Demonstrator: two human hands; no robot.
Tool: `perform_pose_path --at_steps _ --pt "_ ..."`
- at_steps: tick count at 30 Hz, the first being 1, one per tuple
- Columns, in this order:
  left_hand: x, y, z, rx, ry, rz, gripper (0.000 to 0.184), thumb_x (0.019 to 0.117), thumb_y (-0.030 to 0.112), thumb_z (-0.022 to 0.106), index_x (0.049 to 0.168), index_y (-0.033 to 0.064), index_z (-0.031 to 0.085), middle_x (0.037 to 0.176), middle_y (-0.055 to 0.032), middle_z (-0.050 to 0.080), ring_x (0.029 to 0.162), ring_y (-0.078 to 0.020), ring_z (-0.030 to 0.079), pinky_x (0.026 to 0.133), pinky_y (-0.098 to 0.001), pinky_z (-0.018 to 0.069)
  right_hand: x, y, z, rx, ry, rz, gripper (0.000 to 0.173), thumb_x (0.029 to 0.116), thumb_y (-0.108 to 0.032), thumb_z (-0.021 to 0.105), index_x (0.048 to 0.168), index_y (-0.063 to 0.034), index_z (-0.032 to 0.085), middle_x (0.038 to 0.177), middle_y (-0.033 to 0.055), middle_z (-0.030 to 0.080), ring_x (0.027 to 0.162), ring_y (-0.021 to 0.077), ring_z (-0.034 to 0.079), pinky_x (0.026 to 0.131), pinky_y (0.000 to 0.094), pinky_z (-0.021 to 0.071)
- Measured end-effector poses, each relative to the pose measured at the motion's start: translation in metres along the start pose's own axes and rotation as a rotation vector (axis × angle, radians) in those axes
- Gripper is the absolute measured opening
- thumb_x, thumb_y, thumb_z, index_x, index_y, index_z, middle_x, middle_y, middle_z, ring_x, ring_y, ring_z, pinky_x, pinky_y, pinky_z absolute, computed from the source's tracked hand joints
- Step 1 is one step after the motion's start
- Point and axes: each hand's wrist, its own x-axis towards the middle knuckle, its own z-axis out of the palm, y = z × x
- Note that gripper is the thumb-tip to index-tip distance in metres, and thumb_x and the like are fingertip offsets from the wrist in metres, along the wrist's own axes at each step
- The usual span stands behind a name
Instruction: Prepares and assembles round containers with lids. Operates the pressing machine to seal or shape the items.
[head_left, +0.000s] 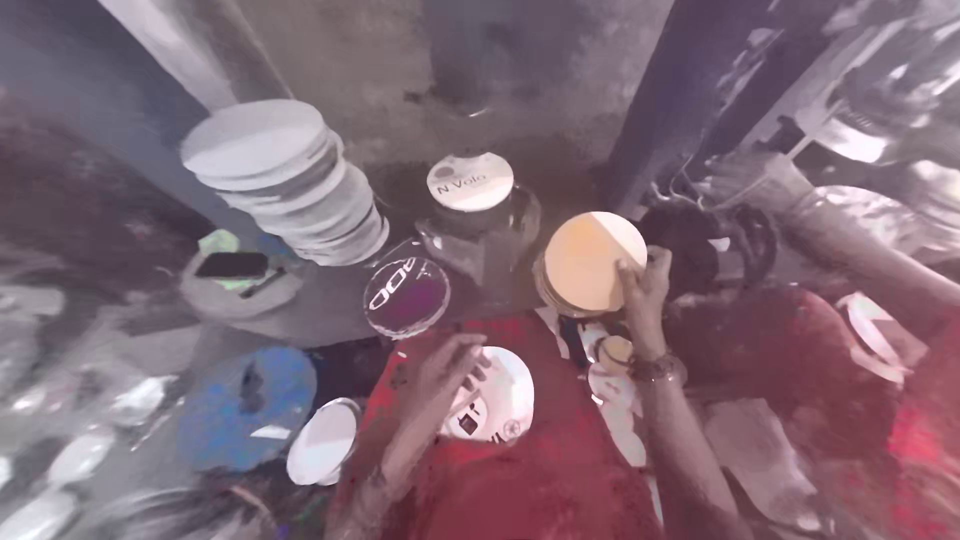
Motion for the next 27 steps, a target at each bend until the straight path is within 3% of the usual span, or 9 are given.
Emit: perform_pose_path --at_steps 2,4,6,8,10,13,17,22,27 --pt "0.010 0.014 0.018 -0.040 -0.046 -0.029 0.035 0.1028 0.017 0.053 0.133 -0.0012 0.056 0.102 -0.0034 0.072 0.087 -0.0117 0.070 0.072 -0.0276 0.0595 -0.013 -0.010 0.003 0.246 -0.039 0.011 0.037 0.0961 -0.009 0.059 0.129 -0.0062 0.044 0.094 -0.0001 0.065 0.077 0.0050 0.066 0.068 0.0271 0.0590" --pt "0.019 0.021 0.036 -0.105 -0.090 -0.034 0.041 0.0995 0.014 0.056 0.136 -0.0036 0.053 0.106 -0.0058 0.072 0.094 -0.0144 0.071 0.077 -0.0300 0.0600 -0.025 -0.023 0.005 0.350 -0.083 0.000 0.034 0.0955 -0.007 0.057 0.127 -0.0085 0.045 0.095 -0.0035 0.065 0.077 0.0034 0.066 0.067 0.0251 0.0587" --pt "0.026 0.026 0.051 -0.174 -0.133 -0.024 0.038 0.0974 0.011 0.059 0.131 -0.0050 0.053 0.106 -0.0057 0.072 0.096 -0.0139 0.070 0.081 -0.0303 0.0597 -0.034 -0.037 0.007 0.366 -0.109 -0.008 0.033 0.0950 -0.005 0.057 0.126 -0.0080 0.045 0.094 -0.0054 0.066 0.075 0.0017 0.066 0.066 0.0231 0.0587" --pt "0.030 0.030 0.066 -0.265 -0.122 -0.024 0.026 0.0946 0.009 0.062 0.118 -0.0026 0.059 0.100 -0.0034 0.071 0.089 -0.0116 0.070 0.079 -0.0289 0.0609 -0.041 -0.044 0.006 0.364 -0.144 -0.058 0.031 0.0946 -0.003 0.057 0.123 -0.0083 0.046 0.094 -0.0085 0.066 0.076 -0.0011 0.067 0.067 0.0209 0.0593" --pt "0.032 0.029 0.076 -0.354 -0.089 0.015 0.017 0.0947 0.003 0.062 0.111 -0.0019 0.062 0.094 -0.0020 0.073 0.083 -0.0103 0.071 0.076 -0.0276 0.0615 -0.046 -0.046 0.005 0.336 -0.160 -0.129 0.032 0.0941 -0.005 0.060 0.124 -0.0060 0.047 0.099 -0.0072 0.065 0.083 -0.0013 0.066 0.072 0.0219 0.0591" --pt "0.032 0.024 0.085 -0.440 -0.047 0.093 0.012 0.0948 -0.002 0.059 0.104 0.0003 0.066 0.087 -0.0004 0.073 0.075 -0.0082 0.070 0.071 -0.0254 0.0603 -0.050 -0.047 0.005 0.360 -0.155 -0.164 0.031 0.0946 -0.008 0.062 0.122 -0.0101 0.048 0.100 -0.0066 0.067 0.084 0.0017 0.068 0.073 0.0245 0.0602" --pt "0.029 0.026 0.085 -0.488 -0.026 0.080 0.014 0.0945 -0.004 0.057 0.105 0.0012 0.064 0.089 -0.0010 0.074 0.075 -0.0089 0.071 0.070 -0.0257 0.0608 -0.050 -0.047 0.007 0.422 -0.162 -0.201 0.030 0.0957 -0.008 0.062 0.121 -0.0142 0.048 0.101 -0.0084 0.068 0.085 0.0024 0.069 0.073 0.0243 0.0608" --pt "0.026 0.032 0.077 -0.419 -0.020 0.038 0.022 0.1033 0.005 0.043 0.101 0.0050 0.065 0.086 0.0011 0.074 0.073 -0.0080 0.071 0.070 -0.0257 0.0614 -0.050 -0.047 0.004 0.377 -0.172 -0.146 0.031 0.0959 -0.013 0.061 0.123 -0.0122 0.046 0.101 -0.0073 0.065 0.082 0.0014 0.067 0.070 0.0237 0.0603" --pt "0.023 0.034 0.075 -0.463 0.002 0.050 0.021 0.1006 0.002 0.045 0.099 0.0029 0.066 0.088 -0.0014 0.074 0.074 -0.0090 0.071 0.070 -0.0251 0.0616 -0.050 -0.048 0.003 0.410 -0.184 -0.136 0.032 0.0961 -0.011 0.060 0.124 -0.0117 0.045 0.105 -0.0064 0.065 0.088 0.0022 0.068 0.074 0.0249 0.0607"
